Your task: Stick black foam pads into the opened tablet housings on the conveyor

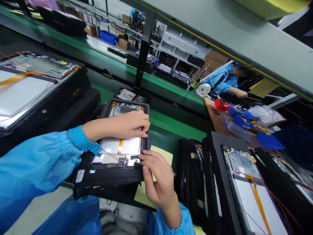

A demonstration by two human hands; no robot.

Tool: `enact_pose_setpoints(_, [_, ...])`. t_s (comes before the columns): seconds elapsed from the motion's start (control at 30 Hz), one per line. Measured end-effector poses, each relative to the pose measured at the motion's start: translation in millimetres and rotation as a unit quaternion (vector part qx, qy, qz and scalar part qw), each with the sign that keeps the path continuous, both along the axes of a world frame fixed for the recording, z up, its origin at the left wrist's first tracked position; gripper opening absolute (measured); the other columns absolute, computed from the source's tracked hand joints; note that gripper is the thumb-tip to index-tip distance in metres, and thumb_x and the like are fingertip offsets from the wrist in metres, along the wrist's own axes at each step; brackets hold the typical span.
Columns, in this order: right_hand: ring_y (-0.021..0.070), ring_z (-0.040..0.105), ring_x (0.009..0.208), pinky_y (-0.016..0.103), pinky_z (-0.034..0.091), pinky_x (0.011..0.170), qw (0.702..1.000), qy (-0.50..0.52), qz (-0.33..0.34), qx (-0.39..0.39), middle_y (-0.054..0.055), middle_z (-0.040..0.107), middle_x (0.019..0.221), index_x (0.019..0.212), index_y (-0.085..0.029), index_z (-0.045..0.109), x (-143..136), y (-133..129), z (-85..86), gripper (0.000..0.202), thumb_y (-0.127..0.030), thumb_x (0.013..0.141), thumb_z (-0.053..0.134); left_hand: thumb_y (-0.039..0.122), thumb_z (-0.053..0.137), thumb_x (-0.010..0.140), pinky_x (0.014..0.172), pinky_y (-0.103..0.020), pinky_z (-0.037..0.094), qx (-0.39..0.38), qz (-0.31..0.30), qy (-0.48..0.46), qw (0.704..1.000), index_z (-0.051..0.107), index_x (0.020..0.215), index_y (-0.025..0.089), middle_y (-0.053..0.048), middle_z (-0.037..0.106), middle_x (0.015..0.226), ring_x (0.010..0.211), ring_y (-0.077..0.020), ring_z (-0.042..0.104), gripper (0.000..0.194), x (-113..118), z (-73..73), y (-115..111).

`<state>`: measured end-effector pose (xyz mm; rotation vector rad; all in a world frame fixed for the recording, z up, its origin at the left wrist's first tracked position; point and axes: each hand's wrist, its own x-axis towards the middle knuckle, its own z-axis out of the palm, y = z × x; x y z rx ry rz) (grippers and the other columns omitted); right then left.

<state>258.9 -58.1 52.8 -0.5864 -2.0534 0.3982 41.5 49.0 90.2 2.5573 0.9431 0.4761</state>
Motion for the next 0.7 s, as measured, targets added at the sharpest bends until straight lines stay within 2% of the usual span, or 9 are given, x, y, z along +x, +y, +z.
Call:
enact_pose_setpoints(0.1, [0.0236, 0.077, 0.093, 0.041, 0.067, 0.089, 1.0, -0.009, 0.004, 0.009, 0.011, 0.079, 0.094, 0.106, -0.018, 0.066, 1, 1, -1.5, 0.025, -0.003, 0.092, 0.052, 0.032, 0.062, 0.098, 0.084, -0.032, 0.038, -0.019, 0.0, -0.018, 1.0, 0.06, 0.081, 0.02, -0.003, 0.058, 0.092, 0.092, -0.0207, 0.05, 0.021, -2, -1.8, 1])
enact_pose_setpoints(0.33, [0.0246, 0.075, 0.104, 0.042, 0.066, 0.094, 0.998, -0.058, 0.006, 0.026, 0.015, 0.08, 0.108, 0.106, -0.017, 0.064, 1, 3, 4.7, 0.022, -0.005, 0.093, 0.052, 0.032, 0.061, 0.1, 0.083, -0.031, 0.038, -0.012, 0.008, -0.042, 0.999, 0.06, 0.082, 0.019, -0.004, 0.058, 0.096, 0.094, -0.0207, 0.05, 0.022, -3, -6.3, 4])
enact_pose_setpoints(0.57, [0.0235, 0.077, 0.089, 0.041, 0.069, 0.086, 0.996, -0.068, 0.025, 0.048, 0.011, 0.08, 0.092, 0.109, -0.019, 0.063, 3, 6, 9.5, 0.028, -0.001, 0.09, 0.051, 0.031, 0.057, 0.102, 0.083, -0.034, 0.038, 0.049, 0.044, -0.021, 0.998, 0.059, 0.081, 0.018, -0.005, 0.058, 0.094, 0.091, -0.0217, 0.048, 0.026, -2, -13.0, 5])
enact_pose_setpoints(0.7, [0.0234, 0.077, 0.09, 0.041, 0.067, 0.087, 0.997, -0.072, 0.029, 0.027, 0.011, 0.079, 0.091, 0.106, -0.018, 0.064, 2, 5, 13.5, 0.027, -0.001, 0.089, 0.052, 0.033, 0.059, 0.101, 0.087, -0.037, 0.036, 0.064, 0.073, -0.039, 0.995, 0.056, 0.077, 0.018, -0.005, 0.06, 0.099, 0.097, -0.0234, 0.049, 0.028, -3, -16.4, 6])
